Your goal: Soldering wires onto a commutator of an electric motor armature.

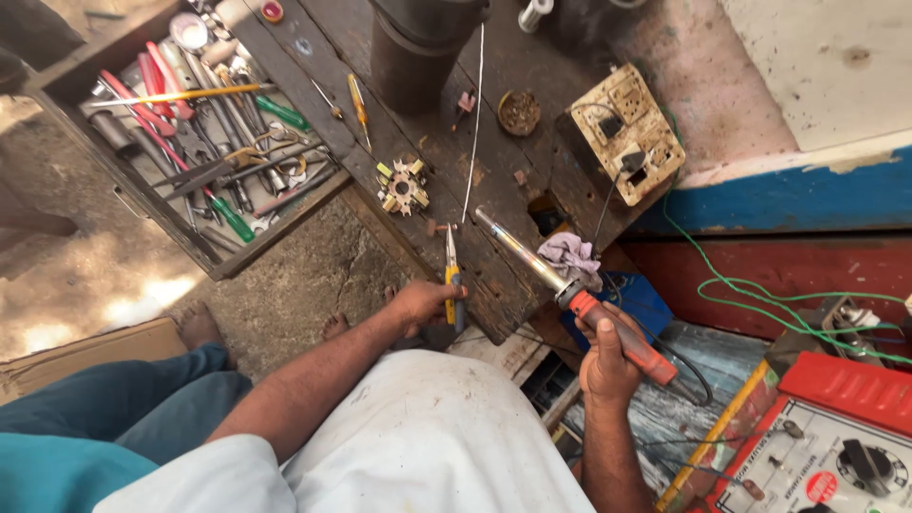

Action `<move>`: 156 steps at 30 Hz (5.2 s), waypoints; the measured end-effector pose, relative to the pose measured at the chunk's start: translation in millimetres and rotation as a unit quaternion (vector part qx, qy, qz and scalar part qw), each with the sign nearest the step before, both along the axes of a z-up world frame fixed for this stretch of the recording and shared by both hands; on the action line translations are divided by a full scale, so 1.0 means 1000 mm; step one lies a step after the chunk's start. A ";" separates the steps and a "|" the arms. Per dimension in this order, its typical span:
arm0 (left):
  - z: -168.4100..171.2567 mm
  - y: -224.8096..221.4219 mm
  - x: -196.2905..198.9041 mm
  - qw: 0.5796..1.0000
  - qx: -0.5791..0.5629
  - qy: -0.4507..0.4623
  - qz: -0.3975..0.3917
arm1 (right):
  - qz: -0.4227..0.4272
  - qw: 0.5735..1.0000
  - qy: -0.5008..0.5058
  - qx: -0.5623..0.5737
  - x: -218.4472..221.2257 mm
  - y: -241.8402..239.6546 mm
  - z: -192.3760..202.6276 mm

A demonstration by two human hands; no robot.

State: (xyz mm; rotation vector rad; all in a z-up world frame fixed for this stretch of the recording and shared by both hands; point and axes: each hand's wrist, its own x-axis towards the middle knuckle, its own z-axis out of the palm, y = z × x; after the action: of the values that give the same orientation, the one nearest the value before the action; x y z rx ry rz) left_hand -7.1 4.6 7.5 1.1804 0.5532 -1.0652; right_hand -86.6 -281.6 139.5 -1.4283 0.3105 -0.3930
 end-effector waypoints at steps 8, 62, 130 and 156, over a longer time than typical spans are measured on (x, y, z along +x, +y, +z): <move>0.014 0.018 -0.011 0.997 0.038 -0.045 -0.049 | 0.001 1.000 0.024 -0.009 0.006 0.001 0.005; 0.020 0.044 -0.012 0.999 0.027 -0.044 0.010 | 0.070 0.974 0.054 -0.210 0.009 0.037 0.019; -0.008 0.013 0.027 0.924 -0.128 -0.163 0.320 | 0.214 0.972 -0.008 -0.093 0.116 0.008 0.067; -0.050 0.101 0.009 0.985 -0.016 -0.099 0.141 | 0.200 0.976 0.009 -0.087 0.112 0.044 0.046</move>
State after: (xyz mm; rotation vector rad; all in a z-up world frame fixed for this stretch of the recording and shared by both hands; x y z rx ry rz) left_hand 1.5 105.6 -42.2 1.1266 0.5283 -0.7041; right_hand 25.6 -237.4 185.9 -1.6243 -0.0025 -0.0774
